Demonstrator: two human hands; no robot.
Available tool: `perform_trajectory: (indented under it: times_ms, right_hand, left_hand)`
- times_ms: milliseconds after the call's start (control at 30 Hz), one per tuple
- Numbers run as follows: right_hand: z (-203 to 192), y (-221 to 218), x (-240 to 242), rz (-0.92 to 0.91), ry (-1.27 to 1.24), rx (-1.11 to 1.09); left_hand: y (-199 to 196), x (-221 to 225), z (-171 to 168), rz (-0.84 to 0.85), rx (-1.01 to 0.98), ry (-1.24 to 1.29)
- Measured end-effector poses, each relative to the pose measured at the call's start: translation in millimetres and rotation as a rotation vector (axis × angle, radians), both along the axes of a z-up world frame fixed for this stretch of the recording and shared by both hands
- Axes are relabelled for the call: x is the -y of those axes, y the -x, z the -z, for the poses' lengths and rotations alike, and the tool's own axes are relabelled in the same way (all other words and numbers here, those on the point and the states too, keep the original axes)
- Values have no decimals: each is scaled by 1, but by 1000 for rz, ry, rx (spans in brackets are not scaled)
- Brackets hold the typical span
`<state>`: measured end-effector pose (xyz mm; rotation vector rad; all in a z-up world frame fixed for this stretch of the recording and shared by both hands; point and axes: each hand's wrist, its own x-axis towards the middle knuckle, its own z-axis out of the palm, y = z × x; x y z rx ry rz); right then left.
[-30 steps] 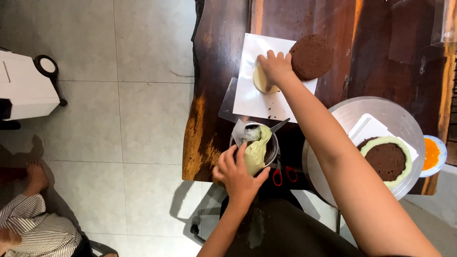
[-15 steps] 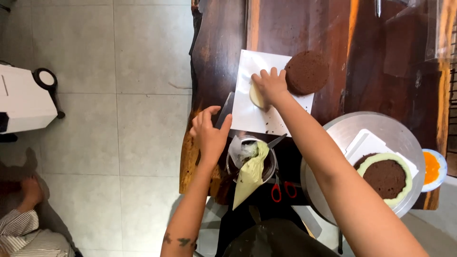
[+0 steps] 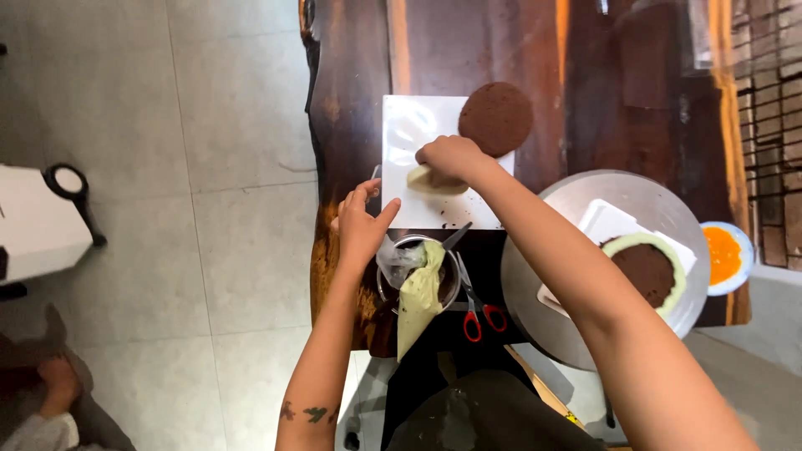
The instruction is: Assembling and icing a layer cake with green frosting and jam.
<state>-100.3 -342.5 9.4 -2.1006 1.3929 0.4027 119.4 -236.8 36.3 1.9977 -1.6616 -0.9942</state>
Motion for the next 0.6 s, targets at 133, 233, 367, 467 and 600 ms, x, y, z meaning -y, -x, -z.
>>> perform_trajectory:
  times_ms: [133, 233, 367, 467, 600]
  right_hand:
    - [-90, 25, -40, 112, 59, 187]
    - [-129, 69, -91, 361, 96, 683]
    - [-174, 133, -172, 841, -70, 996]
    - [-199, 171, -230, 1086, -116, 1070]
    - [-181, 223, -292, 1265, -53, 1279]
  left_hand:
    - [15, -4, -16, 104, -283, 84]
    - [46, -16, -58, 114, -641, -81]
    - [101, -45, -85, 215, -1053, -197]
    - [156, -76, -93, 312, -1049, -247]
    - [215, -108, -69, 328, -1146, -451]
